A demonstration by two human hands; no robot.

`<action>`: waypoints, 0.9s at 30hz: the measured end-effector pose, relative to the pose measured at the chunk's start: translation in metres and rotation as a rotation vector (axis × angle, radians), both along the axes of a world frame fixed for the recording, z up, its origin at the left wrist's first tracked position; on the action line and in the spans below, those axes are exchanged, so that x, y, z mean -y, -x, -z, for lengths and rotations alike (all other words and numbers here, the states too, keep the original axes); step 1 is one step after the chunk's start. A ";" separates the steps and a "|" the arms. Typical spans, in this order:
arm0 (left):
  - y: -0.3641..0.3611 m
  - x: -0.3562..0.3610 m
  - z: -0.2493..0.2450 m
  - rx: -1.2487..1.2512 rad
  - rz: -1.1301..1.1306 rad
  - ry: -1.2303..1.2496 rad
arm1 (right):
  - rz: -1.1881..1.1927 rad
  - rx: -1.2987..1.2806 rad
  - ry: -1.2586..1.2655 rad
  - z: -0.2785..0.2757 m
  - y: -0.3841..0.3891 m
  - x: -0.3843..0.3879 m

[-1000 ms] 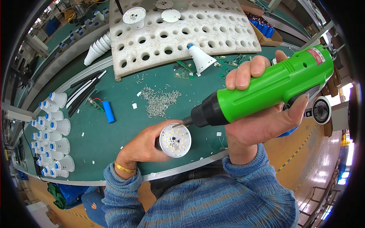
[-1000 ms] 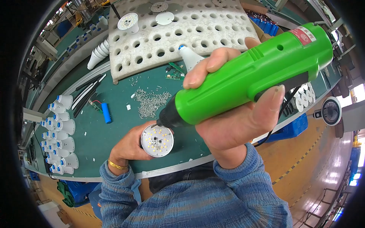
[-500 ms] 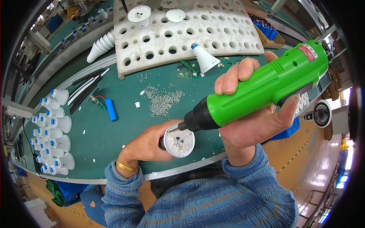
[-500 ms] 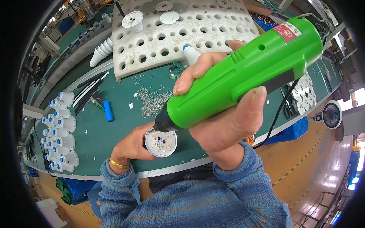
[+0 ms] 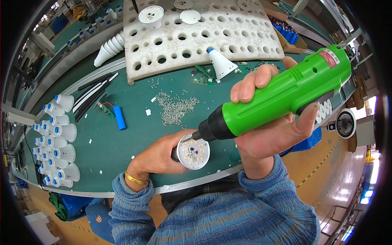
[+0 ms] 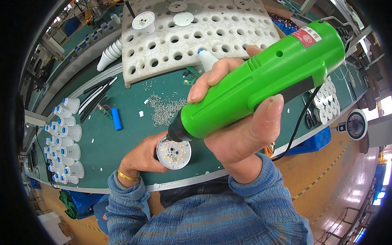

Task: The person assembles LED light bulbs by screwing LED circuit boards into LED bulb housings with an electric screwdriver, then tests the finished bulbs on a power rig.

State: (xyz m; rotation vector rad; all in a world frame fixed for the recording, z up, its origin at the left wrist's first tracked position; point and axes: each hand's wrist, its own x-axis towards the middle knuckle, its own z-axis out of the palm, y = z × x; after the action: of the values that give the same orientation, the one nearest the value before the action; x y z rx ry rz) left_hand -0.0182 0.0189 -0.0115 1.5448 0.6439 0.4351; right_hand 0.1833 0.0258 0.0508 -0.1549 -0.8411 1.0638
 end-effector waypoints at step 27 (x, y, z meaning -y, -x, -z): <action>0.003 0.004 0.012 -0.029 0.048 -0.068 | -0.018 0.098 -0.101 -0.003 0.011 0.003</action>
State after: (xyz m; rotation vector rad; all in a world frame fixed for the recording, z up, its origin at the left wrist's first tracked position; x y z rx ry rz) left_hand -0.0207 0.0153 -0.0233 1.6299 0.6186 0.4025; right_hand 0.1723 0.0228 0.0534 -0.1149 -0.9847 1.0344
